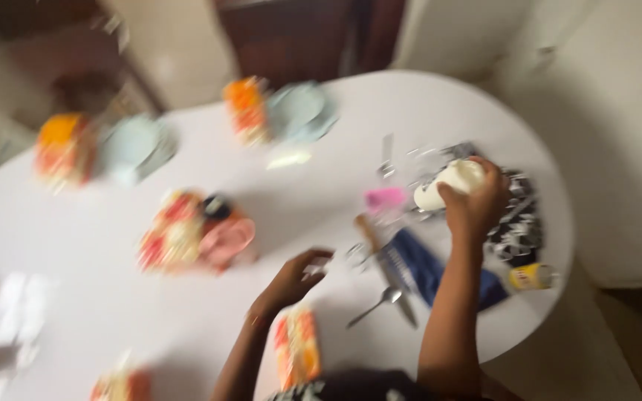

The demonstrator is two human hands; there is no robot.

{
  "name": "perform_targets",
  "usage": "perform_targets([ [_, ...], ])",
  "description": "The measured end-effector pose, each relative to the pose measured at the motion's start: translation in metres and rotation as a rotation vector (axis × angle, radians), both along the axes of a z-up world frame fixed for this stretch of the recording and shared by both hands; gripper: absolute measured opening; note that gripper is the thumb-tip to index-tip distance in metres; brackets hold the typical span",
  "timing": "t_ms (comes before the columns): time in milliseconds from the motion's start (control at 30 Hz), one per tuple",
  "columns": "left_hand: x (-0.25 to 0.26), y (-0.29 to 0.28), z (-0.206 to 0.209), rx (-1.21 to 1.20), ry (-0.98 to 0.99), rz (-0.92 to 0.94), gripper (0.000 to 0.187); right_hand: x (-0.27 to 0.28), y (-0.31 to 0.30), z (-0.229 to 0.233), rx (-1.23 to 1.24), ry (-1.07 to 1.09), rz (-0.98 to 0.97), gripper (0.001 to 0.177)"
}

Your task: Cleaning a wooden chair with a blue cloth and organizing various items including food packages and bottles on a dining table.

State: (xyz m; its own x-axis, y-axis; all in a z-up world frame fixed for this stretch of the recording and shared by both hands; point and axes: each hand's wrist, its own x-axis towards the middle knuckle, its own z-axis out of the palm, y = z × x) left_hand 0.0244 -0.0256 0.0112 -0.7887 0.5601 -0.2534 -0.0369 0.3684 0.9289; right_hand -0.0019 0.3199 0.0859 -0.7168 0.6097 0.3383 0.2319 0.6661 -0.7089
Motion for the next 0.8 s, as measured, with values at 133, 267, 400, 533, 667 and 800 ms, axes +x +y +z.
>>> perform_targets([
  [133,0.018,-0.039,0.006,0.091,0.067,0.097,0.044,0.015,-0.089,0.014,-0.094,-0.05,0.166,0.065],
  [267,0.029,-0.079,-0.012,0.15,0.091,0.242,0.04,0.011,-0.159,0.006,-0.204,-0.241,0.522,0.062],
  [400,0.054,-0.129,-0.01,0.157,0.069,0.363,0.038,0.009,-0.225,0.002,-0.228,-0.271,0.607,0.063],
  [533,0.071,-0.17,-0.029,0.107,0.068,0.453,0.038,0.003,-0.268,0.003,-0.16,-0.398,0.662,0.062],
  [667,0.086,-0.194,-0.031,0.055,0.043,0.492,0.057,0.008,-0.292,-0.018,0.078,-0.441,0.821,0.07],
  [800,0.089,-0.186,-0.059,0.061,0.167,0.484,0.085,0.026,-0.334,-0.052,0.163,-0.482,0.869,0.074],
])
